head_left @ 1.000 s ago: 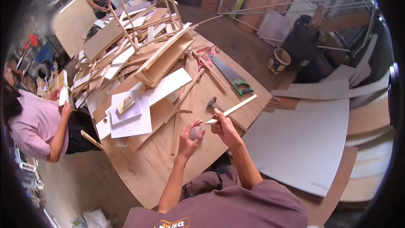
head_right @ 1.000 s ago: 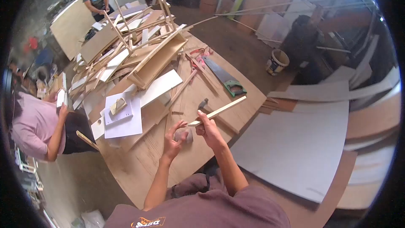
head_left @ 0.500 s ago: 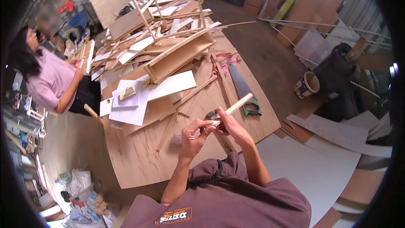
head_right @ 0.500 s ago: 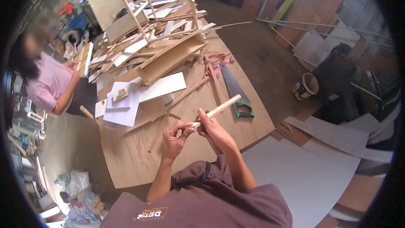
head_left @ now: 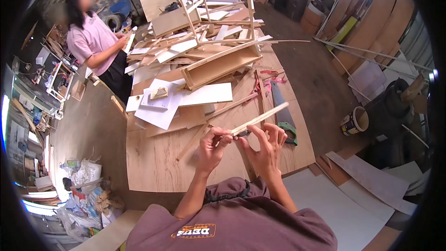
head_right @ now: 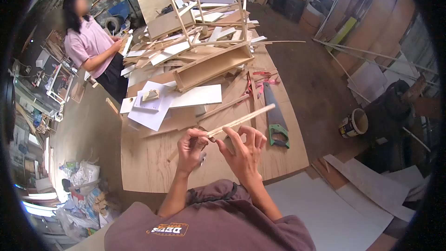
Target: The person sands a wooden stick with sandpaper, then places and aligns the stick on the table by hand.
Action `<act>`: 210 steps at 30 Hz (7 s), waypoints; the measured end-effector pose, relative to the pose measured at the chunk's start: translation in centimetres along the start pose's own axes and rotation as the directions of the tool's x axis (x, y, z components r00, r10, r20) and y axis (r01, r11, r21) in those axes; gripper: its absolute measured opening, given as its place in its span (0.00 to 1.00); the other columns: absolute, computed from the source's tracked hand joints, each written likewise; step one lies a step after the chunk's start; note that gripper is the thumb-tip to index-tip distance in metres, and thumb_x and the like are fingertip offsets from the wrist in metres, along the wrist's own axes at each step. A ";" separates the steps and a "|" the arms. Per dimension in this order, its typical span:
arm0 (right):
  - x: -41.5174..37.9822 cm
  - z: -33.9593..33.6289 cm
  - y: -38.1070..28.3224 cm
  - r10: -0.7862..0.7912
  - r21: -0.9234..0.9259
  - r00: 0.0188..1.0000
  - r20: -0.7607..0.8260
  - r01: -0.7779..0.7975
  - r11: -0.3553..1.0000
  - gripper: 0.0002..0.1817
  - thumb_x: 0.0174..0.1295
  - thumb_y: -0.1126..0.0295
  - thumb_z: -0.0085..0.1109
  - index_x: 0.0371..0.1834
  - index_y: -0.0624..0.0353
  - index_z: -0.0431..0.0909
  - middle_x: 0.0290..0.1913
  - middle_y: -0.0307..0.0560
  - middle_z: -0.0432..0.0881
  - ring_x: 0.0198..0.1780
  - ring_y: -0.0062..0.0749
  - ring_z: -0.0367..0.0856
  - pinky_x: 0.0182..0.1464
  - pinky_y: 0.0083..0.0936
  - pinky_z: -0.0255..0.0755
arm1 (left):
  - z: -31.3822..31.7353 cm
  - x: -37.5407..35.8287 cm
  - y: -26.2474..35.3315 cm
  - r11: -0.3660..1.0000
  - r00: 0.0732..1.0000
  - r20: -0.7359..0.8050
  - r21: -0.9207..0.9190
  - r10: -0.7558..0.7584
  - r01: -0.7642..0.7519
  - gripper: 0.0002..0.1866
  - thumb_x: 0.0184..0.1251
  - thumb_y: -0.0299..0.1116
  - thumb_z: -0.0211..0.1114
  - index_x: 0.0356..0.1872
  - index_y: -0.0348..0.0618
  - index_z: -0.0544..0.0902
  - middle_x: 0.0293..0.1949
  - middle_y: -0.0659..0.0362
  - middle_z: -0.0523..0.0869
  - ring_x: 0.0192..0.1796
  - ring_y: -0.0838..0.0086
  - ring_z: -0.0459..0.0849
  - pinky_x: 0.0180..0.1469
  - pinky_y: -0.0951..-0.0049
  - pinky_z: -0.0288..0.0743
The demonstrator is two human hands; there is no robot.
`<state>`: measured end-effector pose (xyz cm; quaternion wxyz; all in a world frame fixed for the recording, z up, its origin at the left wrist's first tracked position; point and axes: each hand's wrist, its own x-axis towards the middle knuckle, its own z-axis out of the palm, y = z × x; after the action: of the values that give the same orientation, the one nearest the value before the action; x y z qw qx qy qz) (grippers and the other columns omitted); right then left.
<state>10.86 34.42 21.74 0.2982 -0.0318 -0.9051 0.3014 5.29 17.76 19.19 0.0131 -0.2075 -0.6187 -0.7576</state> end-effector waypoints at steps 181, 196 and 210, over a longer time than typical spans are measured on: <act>-5.5 -2.8 7.4 0.031 0.014 0.959 0.283 -0.037 0.999 0.16 0.64 0.65 0.71 0.55 0.51 0.89 0.32 0.45 0.83 0.34 0.38 0.82 0.37 0.33 0.74 | 4.5 -3.3 -5.4 0.913 0.912 0.023 0.017 -0.409 0.409 0.12 0.78 0.34 0.67 0.50 0.34 0.86 0.52 0.52 0.92 0.52 0.80 0.86 0.58 0.74 0.78; -9.4 5.7 6.9 0.322 0.644 0.853 0.411 -0.522 0.560 0.27 0.73 0.71 0.65 0.73 0.59 0.71 0.47 0.36 0.84 0.45 0.19 0.81 0.44 0.18 0.74 | 1.9 -4.8 -7.8 0.793 0.789 -0.208 -0.371 -0.579 0.483 0.11 0.78 0.40 0.67 0.45 0.42 0.84 0.48 0.51 0.92 0.48 0.68 0.92 0.54 0.71 0.82; -8.4 11.2 3.3 0.498 0.759 0.722 0.481 -0.627 0.175 0.12 0.77 0.62 0.61 0.48 0.60 0.81 0.26 0.31 0.74 0.23 0.12 0.66 0.24 0.15 0.58 | -5.6 -6.7 -8.2 0.761 0.762 0.016 0.061 -0.648 0.646 0.20 0.78 0.47 0.67 0.51 0.37 0.84 0.45 0.56 0.91 0.49 0.77 0.87 0.54 0.77 0.76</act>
<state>11.14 29.22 8.34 0.0781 -0.1819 -0.5396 0.8183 7.48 12.86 8.47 -0.2547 0.0050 -0.6718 -0.6955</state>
